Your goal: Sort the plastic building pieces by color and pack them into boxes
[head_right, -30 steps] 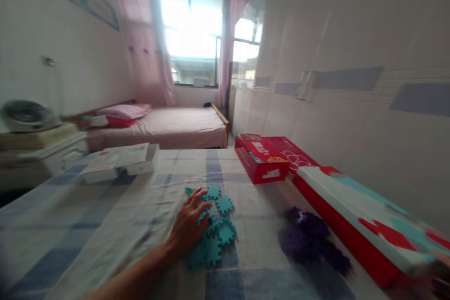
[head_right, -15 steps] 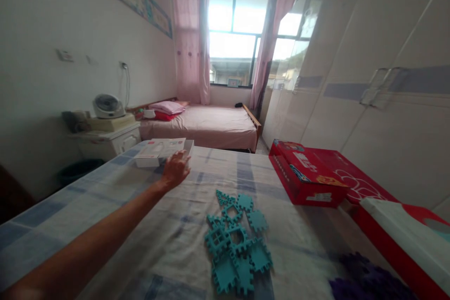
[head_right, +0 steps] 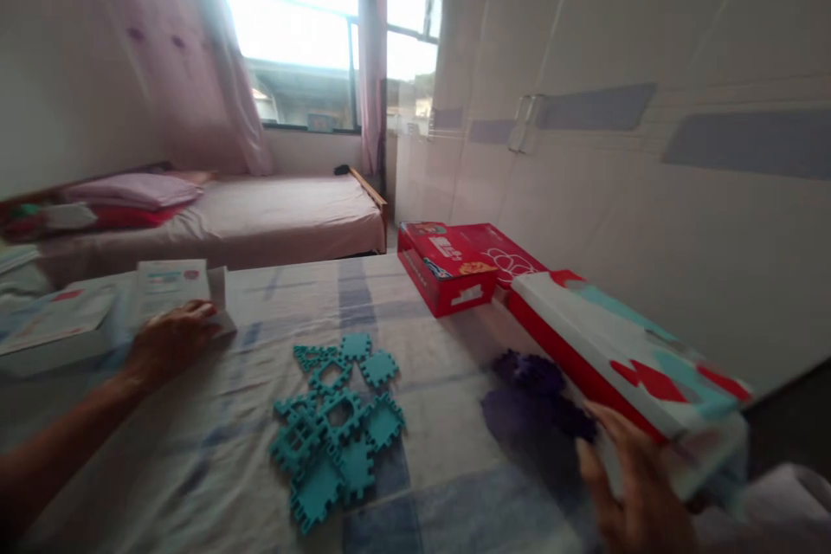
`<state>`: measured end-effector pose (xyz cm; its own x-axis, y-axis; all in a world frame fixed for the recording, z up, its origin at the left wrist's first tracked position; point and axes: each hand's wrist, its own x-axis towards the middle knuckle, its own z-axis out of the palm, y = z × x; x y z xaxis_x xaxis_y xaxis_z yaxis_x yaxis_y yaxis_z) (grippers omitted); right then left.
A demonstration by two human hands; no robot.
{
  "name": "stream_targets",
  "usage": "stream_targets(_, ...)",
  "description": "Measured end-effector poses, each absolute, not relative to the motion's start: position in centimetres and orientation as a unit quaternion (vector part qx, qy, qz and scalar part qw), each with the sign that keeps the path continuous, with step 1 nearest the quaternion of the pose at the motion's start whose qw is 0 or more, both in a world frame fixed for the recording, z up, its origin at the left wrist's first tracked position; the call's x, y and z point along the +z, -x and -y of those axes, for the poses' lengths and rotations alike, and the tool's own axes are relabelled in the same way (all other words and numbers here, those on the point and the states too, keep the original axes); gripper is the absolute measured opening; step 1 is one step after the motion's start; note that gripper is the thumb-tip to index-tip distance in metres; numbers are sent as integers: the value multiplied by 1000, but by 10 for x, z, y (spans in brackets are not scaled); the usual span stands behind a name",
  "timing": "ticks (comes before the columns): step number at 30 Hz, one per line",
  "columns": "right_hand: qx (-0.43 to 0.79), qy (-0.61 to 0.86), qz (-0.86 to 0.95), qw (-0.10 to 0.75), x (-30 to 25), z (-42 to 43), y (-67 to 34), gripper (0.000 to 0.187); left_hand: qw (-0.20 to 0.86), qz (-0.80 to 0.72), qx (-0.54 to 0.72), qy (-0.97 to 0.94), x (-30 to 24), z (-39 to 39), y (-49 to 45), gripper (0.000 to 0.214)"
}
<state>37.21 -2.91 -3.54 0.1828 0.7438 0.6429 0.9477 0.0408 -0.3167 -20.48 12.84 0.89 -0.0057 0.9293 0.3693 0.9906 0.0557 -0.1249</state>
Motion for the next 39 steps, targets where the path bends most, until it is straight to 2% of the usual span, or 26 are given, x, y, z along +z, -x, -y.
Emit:
stream_targets(7,-13,713,652,256,-39,-27,-365,63,139,647,-97,744,10,-103,119,27)
stream_targets(13,17,740,629,238,-35,-43,-347,66,117,593,-127,787,10,-83,62,22)
stream_targets(21,128,701,665,226,-7,-43,-292,72,113,547,-146,817,16,-73,57,16)
stream_targets(25,82,683,703,179,-16,-39,-274,78,102,549,-163,814,24,-75,70,28)
stream_targets(31,-16,684,703,192,-26,-32,-259,55,123,663,-197,712,24,-84,94,36)
stream_targets(35,-21,683,690,239,-21,-34,-263,51,-41,751,-243,612,22,-90,103,41)
stream_targets(39,-8,671,678,300,-23,-40,-269,47,-182,737,-249,601,20,-101,104,42)
